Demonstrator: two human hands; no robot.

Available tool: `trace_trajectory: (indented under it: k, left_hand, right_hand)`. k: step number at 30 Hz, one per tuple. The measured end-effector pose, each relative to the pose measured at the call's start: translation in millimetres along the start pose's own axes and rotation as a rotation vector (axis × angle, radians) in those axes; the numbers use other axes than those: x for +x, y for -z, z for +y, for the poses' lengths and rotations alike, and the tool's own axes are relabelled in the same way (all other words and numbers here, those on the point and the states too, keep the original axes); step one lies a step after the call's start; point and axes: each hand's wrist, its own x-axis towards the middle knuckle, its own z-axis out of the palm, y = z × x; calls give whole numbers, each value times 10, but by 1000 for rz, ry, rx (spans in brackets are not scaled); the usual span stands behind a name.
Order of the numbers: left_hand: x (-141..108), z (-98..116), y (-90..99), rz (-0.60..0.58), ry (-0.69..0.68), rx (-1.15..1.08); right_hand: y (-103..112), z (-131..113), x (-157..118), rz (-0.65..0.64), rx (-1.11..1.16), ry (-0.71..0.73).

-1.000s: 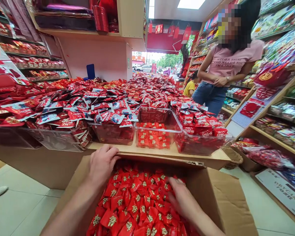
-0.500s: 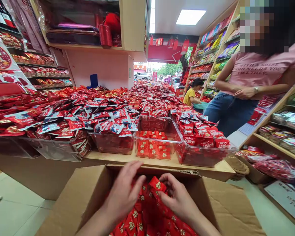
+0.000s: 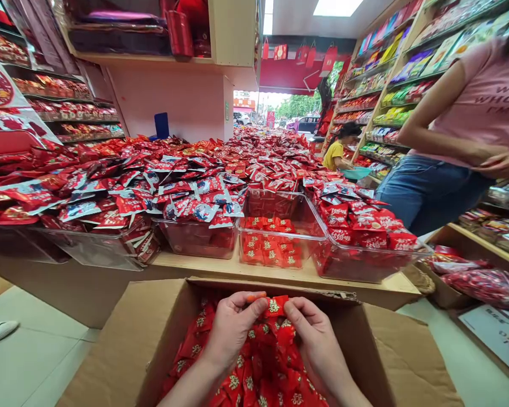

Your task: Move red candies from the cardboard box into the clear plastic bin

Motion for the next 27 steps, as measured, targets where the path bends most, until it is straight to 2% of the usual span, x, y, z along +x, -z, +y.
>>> trace_trajectory:
  k: [5, 9, 12, 14, 16, 19, 22, 24, 27]
  left_hand:
    - [-9, -87, 27, 11, -65, 21]
    - [1, -89, 79, -15, -161, 236]
    - [15, -90, 109, -15, -151, 265]
    - [4, -91, 107, -10, -92, 200]
    - [-37, -97, 81, -43, 5, 102]
    - [-143, -137, 3, -208, 198, -176]
    - [-228, -222, -77, -317, 315, -450]
    - [-242, -281, -102, -288, 316, -532]
    - [-218, -324, -87, -201, 304, -541]
  right_hand:
    - [-34, 72, -19, -5, 252, -138]
    - [-38, 135, -12, 87, 108, -75]
    - [-22, 171, 5, 109, 34, -27]
    - [3, 190, 15, 111, 24, -15]
    - [39, 203, 20, 173, -48, 46]
    - [90, 215, 13, 255, -300, 228]
    - [102, 238, -7, 153, -592, 462]
    - [89, 263, -21, 83, -706, 567]
    - [79, 289, -32, 38, -733, 583]
